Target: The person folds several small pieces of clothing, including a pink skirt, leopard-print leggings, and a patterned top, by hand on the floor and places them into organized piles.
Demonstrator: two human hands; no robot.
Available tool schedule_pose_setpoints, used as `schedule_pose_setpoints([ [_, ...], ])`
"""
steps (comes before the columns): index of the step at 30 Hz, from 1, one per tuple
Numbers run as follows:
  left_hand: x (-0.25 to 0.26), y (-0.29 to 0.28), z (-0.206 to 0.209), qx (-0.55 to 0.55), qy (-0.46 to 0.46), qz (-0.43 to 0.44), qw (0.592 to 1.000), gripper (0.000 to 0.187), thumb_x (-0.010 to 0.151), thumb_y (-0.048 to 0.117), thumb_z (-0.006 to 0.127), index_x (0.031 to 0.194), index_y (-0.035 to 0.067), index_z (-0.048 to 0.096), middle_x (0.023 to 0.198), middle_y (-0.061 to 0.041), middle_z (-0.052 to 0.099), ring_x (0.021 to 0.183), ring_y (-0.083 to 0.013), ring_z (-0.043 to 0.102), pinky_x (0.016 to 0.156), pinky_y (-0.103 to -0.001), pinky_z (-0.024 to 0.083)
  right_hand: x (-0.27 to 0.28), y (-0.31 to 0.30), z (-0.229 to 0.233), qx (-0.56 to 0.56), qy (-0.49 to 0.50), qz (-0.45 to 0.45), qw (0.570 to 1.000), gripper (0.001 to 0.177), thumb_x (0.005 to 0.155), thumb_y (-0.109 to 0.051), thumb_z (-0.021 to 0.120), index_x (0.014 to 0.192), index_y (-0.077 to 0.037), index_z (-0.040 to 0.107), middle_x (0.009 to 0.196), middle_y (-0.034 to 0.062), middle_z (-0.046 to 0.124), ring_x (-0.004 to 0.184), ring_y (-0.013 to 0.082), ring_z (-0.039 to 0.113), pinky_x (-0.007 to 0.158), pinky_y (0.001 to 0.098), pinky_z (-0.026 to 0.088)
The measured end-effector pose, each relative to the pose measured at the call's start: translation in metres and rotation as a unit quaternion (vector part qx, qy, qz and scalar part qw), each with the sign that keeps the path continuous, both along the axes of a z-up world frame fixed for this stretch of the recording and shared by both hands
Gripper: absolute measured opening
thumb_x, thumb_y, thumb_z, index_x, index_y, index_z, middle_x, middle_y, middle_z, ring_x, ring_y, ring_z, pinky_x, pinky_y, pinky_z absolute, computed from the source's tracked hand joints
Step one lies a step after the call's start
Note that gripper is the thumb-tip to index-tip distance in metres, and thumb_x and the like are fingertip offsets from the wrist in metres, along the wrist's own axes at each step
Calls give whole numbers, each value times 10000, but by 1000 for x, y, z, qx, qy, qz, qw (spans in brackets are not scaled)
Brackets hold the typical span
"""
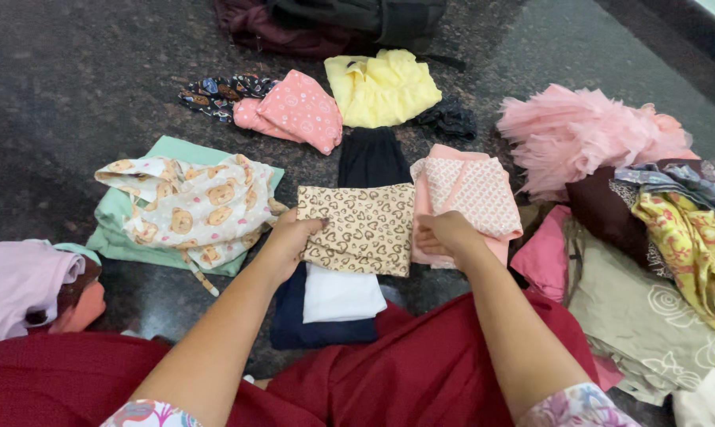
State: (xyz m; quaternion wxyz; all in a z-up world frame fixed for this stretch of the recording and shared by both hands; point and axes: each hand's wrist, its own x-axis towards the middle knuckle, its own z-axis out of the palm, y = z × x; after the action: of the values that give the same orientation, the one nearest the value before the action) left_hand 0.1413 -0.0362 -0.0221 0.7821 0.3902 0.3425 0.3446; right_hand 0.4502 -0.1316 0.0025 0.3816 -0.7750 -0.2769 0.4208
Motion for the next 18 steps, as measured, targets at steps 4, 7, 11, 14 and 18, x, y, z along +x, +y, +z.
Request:
schedule_pose_setpoints([
  [4,-4,-1,5,-80,2,18,997,283,978,179,589,1214,28,624,1085,-109,740,939,-222,725,768,-384,581,-40,6,-2,-76,52,-6,996,493,938,-369,682,1178,61,657,1038,210,740,891,320,737,775,403,610],
  [7,-5,-5,4,-38,-15,10,999,294,961,153,567,1221,40,649,1088,-82,748,947,-193,736,771,-358,594,-56,5,5,-43,58,-8,997,458,893,-321,698,1229,-13,657,1094,160,742,930,296,734,813,425,603],
  [11,-2,-2,-2,28,42,10,999,316,930,110,604,1239,50,634,1073,-76,745,930,-176,725,779,-337,589,-56,3,8,28,131,-7,991,427,861,-203,713,1232,0,647,1105,158,749,953,283,748,829,456,617],
  [14,-4,5,-9,71,109,49,990,340,920,104,649,1247,8,649,1049,-91,746,899,-162,713,766,-309,566,-56,7,18,27,242,-35,969,411,863,-140,665,1258,-38,620,1120,113,733,976,260,719,850,467,591],
  [18,-17,7,8,61,138,179,972,376,899,72,651,1269,33,597,968,-104,686,818,-165,653,687,-301,537,-58,-10,61,148,431,-70,887,409,869,-92,667,1257,29,620,1161,184,728,1052,326,698,893,490,551],
])
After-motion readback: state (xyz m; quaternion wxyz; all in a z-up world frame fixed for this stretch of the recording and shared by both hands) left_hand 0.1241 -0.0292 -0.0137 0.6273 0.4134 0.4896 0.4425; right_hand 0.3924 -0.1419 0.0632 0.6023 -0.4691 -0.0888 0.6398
